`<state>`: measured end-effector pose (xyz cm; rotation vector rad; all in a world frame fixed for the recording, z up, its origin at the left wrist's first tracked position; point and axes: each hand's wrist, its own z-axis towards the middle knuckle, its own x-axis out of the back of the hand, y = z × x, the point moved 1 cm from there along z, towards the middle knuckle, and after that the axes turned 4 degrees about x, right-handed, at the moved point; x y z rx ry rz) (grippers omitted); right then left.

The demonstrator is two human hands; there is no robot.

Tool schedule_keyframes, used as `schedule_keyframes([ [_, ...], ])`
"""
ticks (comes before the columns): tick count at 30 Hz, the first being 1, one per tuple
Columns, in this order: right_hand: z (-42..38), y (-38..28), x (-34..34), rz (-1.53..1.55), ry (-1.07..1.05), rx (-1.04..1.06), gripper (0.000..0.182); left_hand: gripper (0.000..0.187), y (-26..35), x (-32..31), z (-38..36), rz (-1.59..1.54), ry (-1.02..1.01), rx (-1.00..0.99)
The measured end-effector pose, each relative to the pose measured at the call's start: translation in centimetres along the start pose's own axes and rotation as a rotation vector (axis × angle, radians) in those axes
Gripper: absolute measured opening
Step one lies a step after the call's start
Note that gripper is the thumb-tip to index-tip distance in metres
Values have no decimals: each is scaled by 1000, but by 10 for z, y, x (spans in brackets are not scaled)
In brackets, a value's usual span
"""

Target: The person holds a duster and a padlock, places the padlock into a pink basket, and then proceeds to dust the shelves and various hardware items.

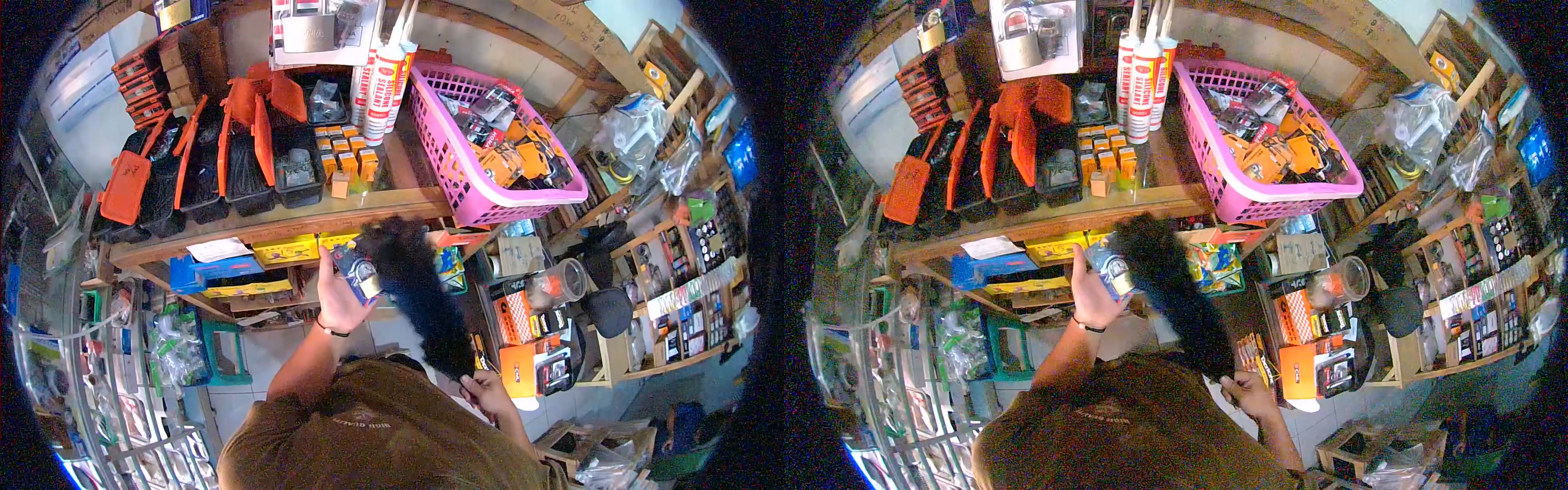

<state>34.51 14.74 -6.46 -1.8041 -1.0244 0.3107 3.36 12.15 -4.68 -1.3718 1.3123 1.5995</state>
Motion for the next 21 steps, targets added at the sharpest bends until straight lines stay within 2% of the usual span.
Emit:
schedule_keyframes([
  [1, -1, -4, -2, -40, -22, -35, 33, 95, -9, 60, 19, -676, -577, 220],
  [2, -1, -4, -1, -43, -22, -36, 33, 95, -7, 51, 18, -678, -578, 219],
  [4, -2, -5, -1, -226, -188, 29, 34, 94, -3, 25, 15, -123, -238, 173],
  [5, 1, 4, 1, -164, -172, 61, 33, 95, -5, 26, 17, -151, -263, 172],
  [6, 0, 2, -1, -164, -171, 59, 33, 85, -2, 6, 6, -86, -265, 134],
  [8, 1, 0, -4, 27, 15, -21, 32, 72, -1, 3, 8, -156, -125, 14],
  [9, 1, 4, -2, -11, -60, -14, 32, 62, 1, 7, 10, -232, -220, 75],
  [10, 2, 6, -1, -8, -61, -14, 32, 70, -5, 0, 8, -173, -106, 44],
  [12, 4, 11, 0, -211, -176, 32, 33, 80, -5, 9, 21, -128, -423, 168],
  [13, 4, 11, 4, -179, -136, -26, 32, 89, -8, 11, 19, -118, -337, 145],
  [14, 4, 6, 4, -176, -135, -28, 32, 86, -6, 0, 11, -62, -247, 110],
  [16, 4, -1, 4, -45, -21, -71, 31, 82, -6, -7, 13, -354, -172, 131],
  [17, 5, 6, 6, -109, -69, -74, 31, 77, -9, -13, 15, -265, -141, 78],
  [18, 5, 6, 8, -108, -70, -71, 31, 80, -12, -2, 18, -168, -107, 35],
  [20, 6, 5, 11, -246, -171, -32, 30, 83, -13, 13, 32, -153, -399, 187],
  [21, 9, 5, 13, -97, -138, 6, 30, 88, -13, 1, 26, -105, -265, 167],
])
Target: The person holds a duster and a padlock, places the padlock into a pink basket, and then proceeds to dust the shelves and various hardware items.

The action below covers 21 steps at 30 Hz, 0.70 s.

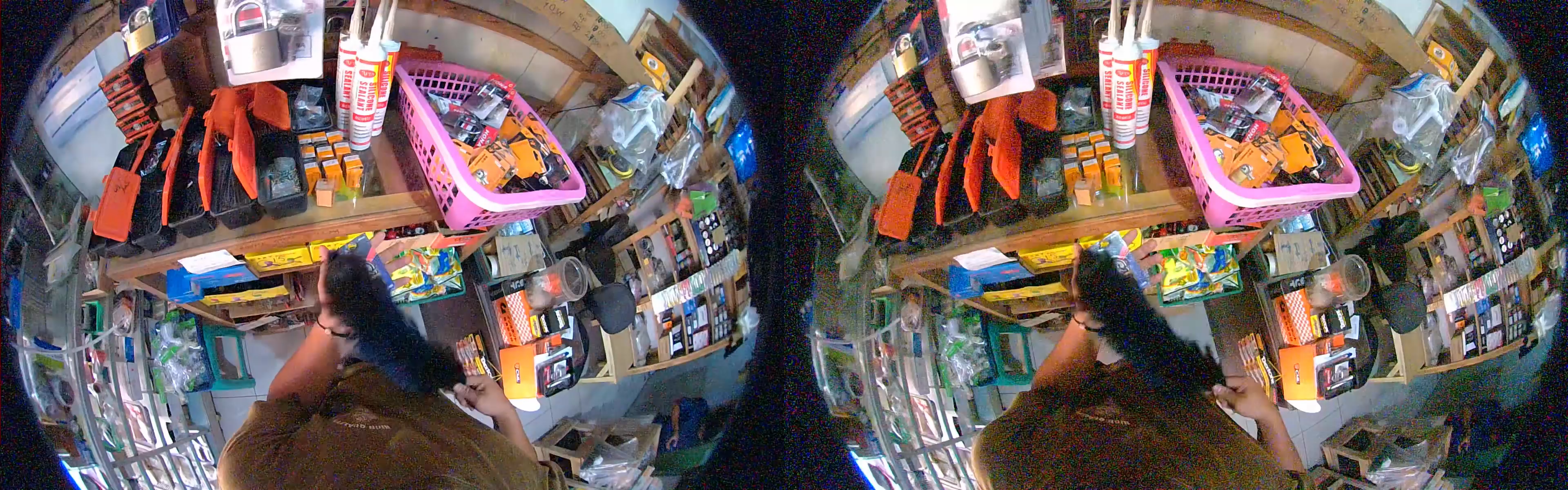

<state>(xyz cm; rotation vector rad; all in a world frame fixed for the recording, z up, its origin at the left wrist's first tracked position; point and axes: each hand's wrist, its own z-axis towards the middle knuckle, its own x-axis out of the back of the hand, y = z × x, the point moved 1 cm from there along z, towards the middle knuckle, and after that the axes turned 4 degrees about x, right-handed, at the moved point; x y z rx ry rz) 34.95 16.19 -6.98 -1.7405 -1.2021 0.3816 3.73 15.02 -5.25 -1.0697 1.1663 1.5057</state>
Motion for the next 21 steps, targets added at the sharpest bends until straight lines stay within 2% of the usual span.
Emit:
schedule_keyframes([
  [3, 7, 3, 6, 79, 112, -88, 30, 76, 0, -4, 3, -34, 137, -86],
  [4, 8, 4, 7, 38, 69, -29, 30, 72, -2, -15, 6, -16, 88, -87],
  [5, 9, 4, 11, 39, 64, -24, 30, 73, -4, -8, 5, -124, 100, -129],
  [7, 9, 0, 17, 33, -89, 3, 29, 77, -1, 7, 14, 54, -205, 7],
  [9, 5, -11, 20, 23, -19, 15, 30, 75, -6, 12, 19, 66, -251, -9],
  [11, 6, -15, 25, 70, 160, -131, 31, 74, -5, -10, 18, 13, 100, -116],
  [12, 7, -6, 29, 25, 61, -72, 32, 72, -9, -20, 22, 11, 95, -93],
  [14, 6, 3, 36, 3, -19, 24, 32, 76, -16, -1, 30, -35, 120, -116],
  [15, 6, 5, 38, -28, -100, 111, 33, 75, -16, -9, 35, -9, 27, -57],
  [16, 7, 9, 39, 69, -57, 156, 34, 75, -17, -17, 39, 16, -65, 0],
  [17, 8, 8, 41, 71, -64, 160, 34, 72, -20, -27, 32, 118, -111, -90],
  [19, 9, 3, 46, 113, 93, 69, 36, 71, -19, -29, 35, 137, 246, -126],
  [20, 6, -4, 49, 8, 42, 55, 37, 71, -21, -34, 36, 155, 198, -94],
  [21, 8, 0, 52, 11, 34, 63, 37, 78, -26, -36, 40, 55, 195, -146],
])
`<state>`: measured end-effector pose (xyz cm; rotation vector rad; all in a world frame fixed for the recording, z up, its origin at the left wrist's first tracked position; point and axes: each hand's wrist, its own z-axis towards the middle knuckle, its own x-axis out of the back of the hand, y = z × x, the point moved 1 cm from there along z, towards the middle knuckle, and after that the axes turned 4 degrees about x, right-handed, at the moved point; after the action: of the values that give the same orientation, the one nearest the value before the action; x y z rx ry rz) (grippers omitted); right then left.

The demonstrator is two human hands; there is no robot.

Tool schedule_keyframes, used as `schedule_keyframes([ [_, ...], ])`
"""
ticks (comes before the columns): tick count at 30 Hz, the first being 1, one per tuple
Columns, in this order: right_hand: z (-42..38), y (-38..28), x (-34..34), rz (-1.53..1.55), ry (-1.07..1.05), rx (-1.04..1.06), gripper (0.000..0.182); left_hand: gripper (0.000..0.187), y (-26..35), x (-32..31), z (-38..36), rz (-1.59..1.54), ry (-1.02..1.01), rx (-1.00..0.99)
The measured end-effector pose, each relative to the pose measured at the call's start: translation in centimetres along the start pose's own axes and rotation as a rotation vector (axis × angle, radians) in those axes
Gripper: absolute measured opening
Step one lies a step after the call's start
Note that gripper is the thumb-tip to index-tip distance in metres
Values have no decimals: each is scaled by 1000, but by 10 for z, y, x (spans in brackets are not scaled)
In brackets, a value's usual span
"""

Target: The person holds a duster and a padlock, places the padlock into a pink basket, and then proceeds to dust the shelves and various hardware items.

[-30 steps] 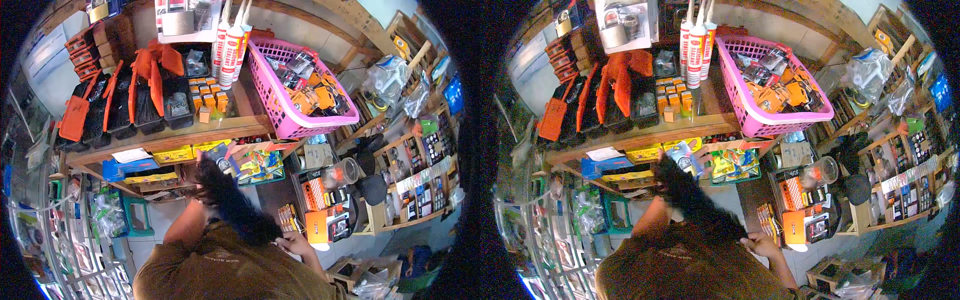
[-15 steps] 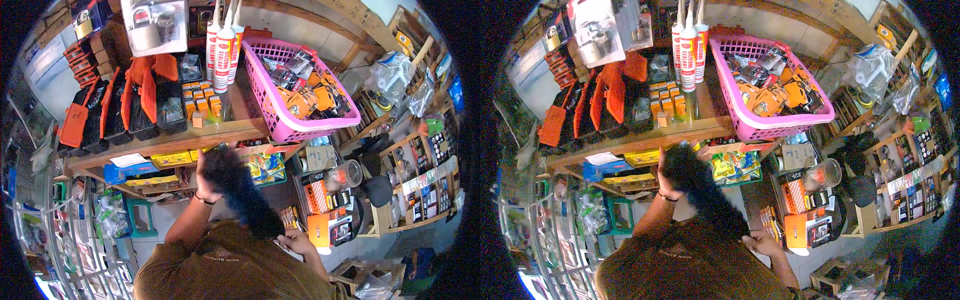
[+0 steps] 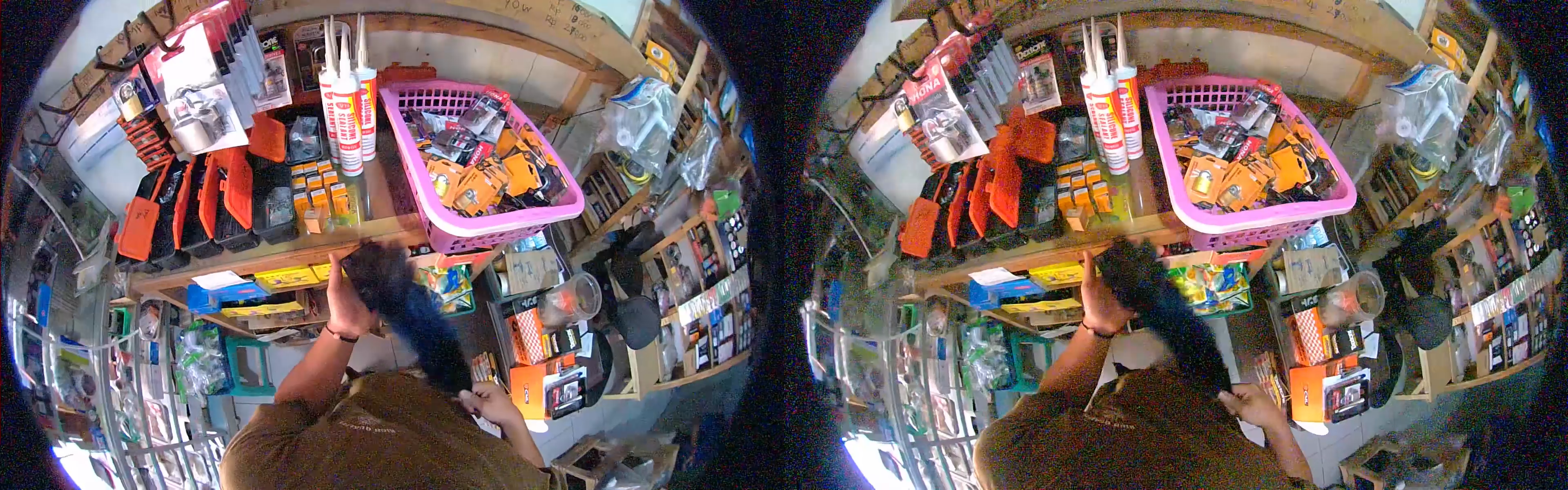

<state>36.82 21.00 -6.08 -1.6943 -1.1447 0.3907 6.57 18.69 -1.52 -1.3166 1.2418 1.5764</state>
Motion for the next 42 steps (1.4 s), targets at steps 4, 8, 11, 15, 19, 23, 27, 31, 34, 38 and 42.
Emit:
schedule_keyframes([
  [4, 13, 21, 4, -63, -125, 133, 38, 84, -1, 2, -4, 91, -99, 81],
  [8, 14, 23, -1, 174, -5, 71, 36, 83, 0, 8, -4, 169, 36, -14],
  [11, 12, 18, 0, -51, -78, 201, 37, 79, 2, 18, 3, 158, -382, 79],
  [15, 8, -5, 0, 81, 8, 51, 36, 84, 1, -4, -8, 142, 28, -41],
  [19, 6, 12, -1, 204, -122, 146, 33, 79, 0, -1, -10, 209, -289, 44],
  [23, 8, 36, -11, 102, 79, 139, 36, 86, -4, 5, -15, 188, 101, -43],
  [27, 2, 25, -11, -100, 12, 288, 38, 81, -4, 5, -7, 174, -347, 98],
  [31, 5, 29, -9, 211, 98, 71, 38, 87, -9, -11, -13, 217, 40, -45],
  [34, 6, 35, -4, -57, -124, 223, 39, 81, -5, 3, -4, 171, -365, 102],
  [38, 8, 18, 0, 126, 37, 120, 37, 85, -5, -5, -12, 177, 62, -51],
  [42, 9, 31, 6, 85, -140, 170, 39, 77, -1, -4, -9, 188, -283, 83],
])
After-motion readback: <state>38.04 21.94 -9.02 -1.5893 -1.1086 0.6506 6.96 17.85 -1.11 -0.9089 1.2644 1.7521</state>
